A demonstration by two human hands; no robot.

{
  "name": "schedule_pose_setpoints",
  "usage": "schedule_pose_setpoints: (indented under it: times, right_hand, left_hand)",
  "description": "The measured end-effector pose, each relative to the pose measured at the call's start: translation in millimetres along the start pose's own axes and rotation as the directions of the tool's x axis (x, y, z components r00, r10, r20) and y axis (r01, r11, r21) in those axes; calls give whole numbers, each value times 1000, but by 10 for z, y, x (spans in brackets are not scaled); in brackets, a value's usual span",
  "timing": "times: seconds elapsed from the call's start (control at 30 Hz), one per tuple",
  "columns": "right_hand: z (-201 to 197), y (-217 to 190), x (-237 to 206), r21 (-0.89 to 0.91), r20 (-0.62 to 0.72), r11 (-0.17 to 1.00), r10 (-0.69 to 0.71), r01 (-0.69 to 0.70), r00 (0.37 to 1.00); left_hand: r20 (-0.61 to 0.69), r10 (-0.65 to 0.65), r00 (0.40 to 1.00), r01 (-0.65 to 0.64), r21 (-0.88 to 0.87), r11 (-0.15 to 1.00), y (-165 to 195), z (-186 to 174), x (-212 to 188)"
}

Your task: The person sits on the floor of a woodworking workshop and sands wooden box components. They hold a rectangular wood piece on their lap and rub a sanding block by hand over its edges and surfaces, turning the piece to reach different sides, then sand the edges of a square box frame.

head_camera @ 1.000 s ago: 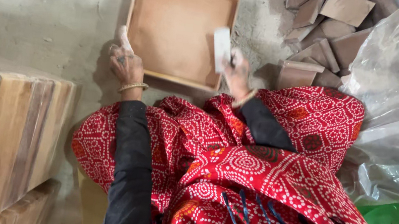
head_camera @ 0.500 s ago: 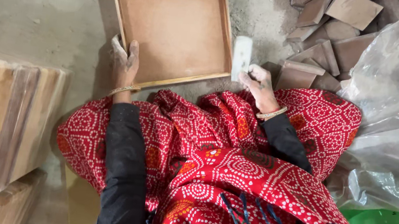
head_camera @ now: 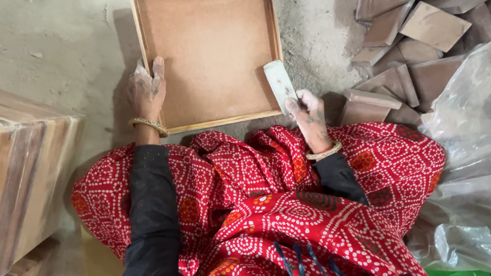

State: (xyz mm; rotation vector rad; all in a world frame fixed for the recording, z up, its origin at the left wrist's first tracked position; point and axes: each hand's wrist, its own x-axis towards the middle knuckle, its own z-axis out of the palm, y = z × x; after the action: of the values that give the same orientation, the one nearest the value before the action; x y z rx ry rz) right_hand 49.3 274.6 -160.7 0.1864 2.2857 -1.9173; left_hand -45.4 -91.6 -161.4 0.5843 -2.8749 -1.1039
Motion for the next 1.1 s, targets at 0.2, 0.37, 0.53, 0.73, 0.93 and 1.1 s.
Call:
schedule_pose_setpoints:
  times: [0.2,0.37,0.53,0.73,0.93,1.1]
  right_hand:
    - [-46,11,-138,83,19,997,5,-6,1000]
    - [-110,97,-198,101,34,994,-36,33,999]
    - [-63,162,-143,-127,-28,984,-132,128,991]
    - [27,155,-185,-127,-156,986,-123,104,980]
    - [77,84,194,38,-136,994,-94,100,986]
    - [34,53,88,77,-82,994,-68,75,994]
  left_hand:
    - [23,70,997,-71,22,997,-88,13,-70]
    - [60,82,995,-86,61,994,-103,34,-142]
    - [30,81,996,-84,107,991,-67,16,-117]
    - [-54,80,995,-76,67,995,-33,128,-1]
    - [-82,132,988,-127,58,990,-68,210,11]
    - [-76,128,989,-125,37,991,-63,201,-13]
